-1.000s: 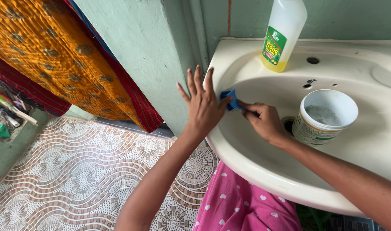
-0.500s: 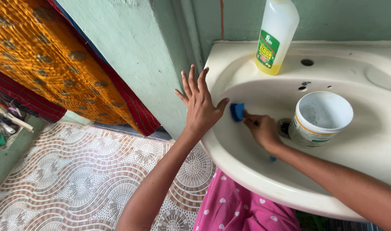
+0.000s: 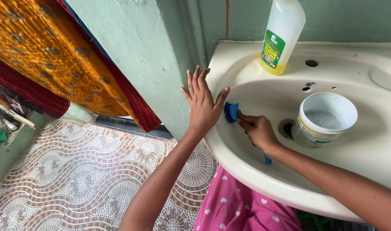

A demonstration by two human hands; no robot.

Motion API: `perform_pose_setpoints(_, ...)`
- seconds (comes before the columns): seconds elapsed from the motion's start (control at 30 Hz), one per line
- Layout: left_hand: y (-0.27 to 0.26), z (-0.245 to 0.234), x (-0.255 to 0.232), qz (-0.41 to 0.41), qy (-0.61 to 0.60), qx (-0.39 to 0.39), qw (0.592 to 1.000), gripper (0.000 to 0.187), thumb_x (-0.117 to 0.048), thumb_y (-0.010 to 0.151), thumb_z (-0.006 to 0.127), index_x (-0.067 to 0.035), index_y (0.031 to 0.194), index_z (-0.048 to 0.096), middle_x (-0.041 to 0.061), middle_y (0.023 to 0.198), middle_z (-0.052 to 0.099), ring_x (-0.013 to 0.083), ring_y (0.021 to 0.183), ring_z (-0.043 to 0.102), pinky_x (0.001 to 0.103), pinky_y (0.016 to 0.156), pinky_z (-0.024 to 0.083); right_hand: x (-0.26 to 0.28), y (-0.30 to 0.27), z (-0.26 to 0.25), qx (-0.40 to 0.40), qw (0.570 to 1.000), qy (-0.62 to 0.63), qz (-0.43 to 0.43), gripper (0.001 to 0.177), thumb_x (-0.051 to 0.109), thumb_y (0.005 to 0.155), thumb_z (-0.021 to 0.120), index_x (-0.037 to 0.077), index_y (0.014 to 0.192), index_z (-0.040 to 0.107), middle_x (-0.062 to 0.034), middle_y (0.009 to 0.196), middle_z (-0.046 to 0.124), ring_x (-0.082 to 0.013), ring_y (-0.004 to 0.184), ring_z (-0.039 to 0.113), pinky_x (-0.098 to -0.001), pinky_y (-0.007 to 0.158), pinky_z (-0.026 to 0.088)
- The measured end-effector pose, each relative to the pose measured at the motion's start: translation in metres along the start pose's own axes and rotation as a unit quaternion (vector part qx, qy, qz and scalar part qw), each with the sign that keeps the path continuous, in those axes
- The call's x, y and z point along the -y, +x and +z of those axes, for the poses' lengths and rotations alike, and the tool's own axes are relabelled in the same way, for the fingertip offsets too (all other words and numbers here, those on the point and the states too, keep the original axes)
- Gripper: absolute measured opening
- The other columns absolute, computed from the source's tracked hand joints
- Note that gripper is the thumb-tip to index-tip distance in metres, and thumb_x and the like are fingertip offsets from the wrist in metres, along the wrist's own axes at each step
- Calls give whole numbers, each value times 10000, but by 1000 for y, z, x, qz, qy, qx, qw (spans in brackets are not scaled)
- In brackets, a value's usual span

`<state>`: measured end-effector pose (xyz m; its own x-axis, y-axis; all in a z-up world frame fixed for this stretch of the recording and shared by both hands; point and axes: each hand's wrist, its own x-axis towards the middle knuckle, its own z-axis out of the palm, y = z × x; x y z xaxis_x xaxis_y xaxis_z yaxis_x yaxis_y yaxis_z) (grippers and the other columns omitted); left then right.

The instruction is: The person cleans the rim and interior of a small plastic container using a blue handheld brush inside a white sink.

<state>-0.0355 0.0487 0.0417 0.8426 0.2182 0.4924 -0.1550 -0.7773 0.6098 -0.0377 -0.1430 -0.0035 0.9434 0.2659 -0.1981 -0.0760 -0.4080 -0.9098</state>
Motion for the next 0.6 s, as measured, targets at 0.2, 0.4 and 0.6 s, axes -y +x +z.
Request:
perform_pose_setpoints(0.2,-2,-1,-3,42,74,28,996,688,-442,990,613,-67,1507,359,227,1673,170,434,1575,-23,761,1167,-67,5,4,-10,-21,997,-68,9,389,301,976,647,146,1331,682,-35,502,470,-99,412,375,-335,404,341)
perform_pose_setpoints(0.4,-1,1,0,55,105,45,992,599,-334,993,574,-78,1495,373,222,1673,161,422,1568,-22,755,1159,-87,-6,7,2,50,996,46,-52,405,251,949,667,142,1336,707,33,558,479,-58,435,357,-305,395,301)
perform_pose_setpoints(0.6,0,2,5,15,-1,19,1000,423,-290,1105,449,-82,1473,437,167,1682,274,388,1616,35,694,1239,-46,1,4,-10,-6,1000,-21,0,382,250,955,655,121,1311,704,10,545,515,-72,404,384,-308,372,336)
